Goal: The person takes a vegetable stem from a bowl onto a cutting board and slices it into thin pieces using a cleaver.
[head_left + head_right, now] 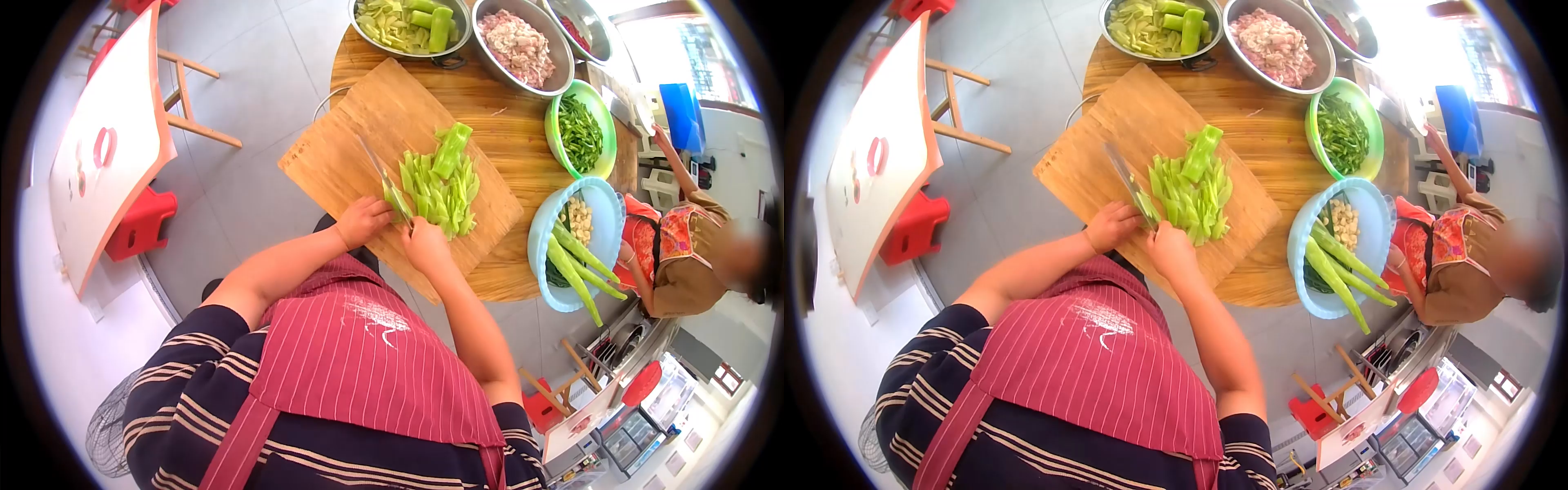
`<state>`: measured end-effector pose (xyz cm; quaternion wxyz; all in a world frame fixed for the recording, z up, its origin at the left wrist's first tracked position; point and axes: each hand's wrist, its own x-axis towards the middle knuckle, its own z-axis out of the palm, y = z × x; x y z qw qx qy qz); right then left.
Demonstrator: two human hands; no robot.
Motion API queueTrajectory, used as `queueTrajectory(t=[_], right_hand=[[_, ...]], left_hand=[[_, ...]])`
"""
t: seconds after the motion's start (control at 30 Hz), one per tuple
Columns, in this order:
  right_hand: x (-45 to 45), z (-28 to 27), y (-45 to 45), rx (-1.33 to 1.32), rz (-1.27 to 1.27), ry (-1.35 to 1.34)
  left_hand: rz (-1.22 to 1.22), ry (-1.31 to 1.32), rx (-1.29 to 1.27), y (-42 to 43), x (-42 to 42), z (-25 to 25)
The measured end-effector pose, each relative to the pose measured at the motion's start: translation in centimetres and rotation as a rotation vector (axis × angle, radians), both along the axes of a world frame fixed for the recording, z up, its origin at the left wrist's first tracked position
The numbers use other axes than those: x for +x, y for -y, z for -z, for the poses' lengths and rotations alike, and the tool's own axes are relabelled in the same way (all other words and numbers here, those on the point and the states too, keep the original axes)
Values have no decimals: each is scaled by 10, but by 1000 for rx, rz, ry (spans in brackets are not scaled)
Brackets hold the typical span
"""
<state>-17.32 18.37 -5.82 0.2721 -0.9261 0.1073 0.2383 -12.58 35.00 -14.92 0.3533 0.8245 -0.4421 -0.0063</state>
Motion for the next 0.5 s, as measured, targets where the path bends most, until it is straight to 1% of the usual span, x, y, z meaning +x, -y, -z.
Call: queueTrajectory(t=[0.03, 0.07, 0.1, 0.13, 0.23, 0.27, 0.3, 0.33, 0.43, 0.5], right_hand=[[-4, -12, -2, 2, -5, -11], [-6, -27, -4, -20, -37, -75], [-10, -34, -4, -48, -65, -135], [-10, -27, -6, -52, -64, -143], [-6, 10, -9, -125, 1, -95], [1, 16, -9, -51, 3, -17], [2, 20, -10, 25, 10, 54], [-2, 22, -7, 25, 13, 61], [-4, -11, 0, 8, 30, 0], [-13, -34, -1, -27, -33, -94]], left_hand=[[-20, 45, -28, 0, -5, 1], [-23, 35, -27, -1, -6, 2], [-24, 112, -85, 0, -4, 5], [-23, 188, -144, 2, -2, 6], [-66, 138, -111, 4, -3, 1], [-69, 150, -109, 4, 0, 0], [-45, 82, -91, 1, -2, -2], [-19, 17, -77, -1, -4, -2], [-31, 66, -96, 0, -5, -2], [-55, 83, -122, 2, -5, 3]])
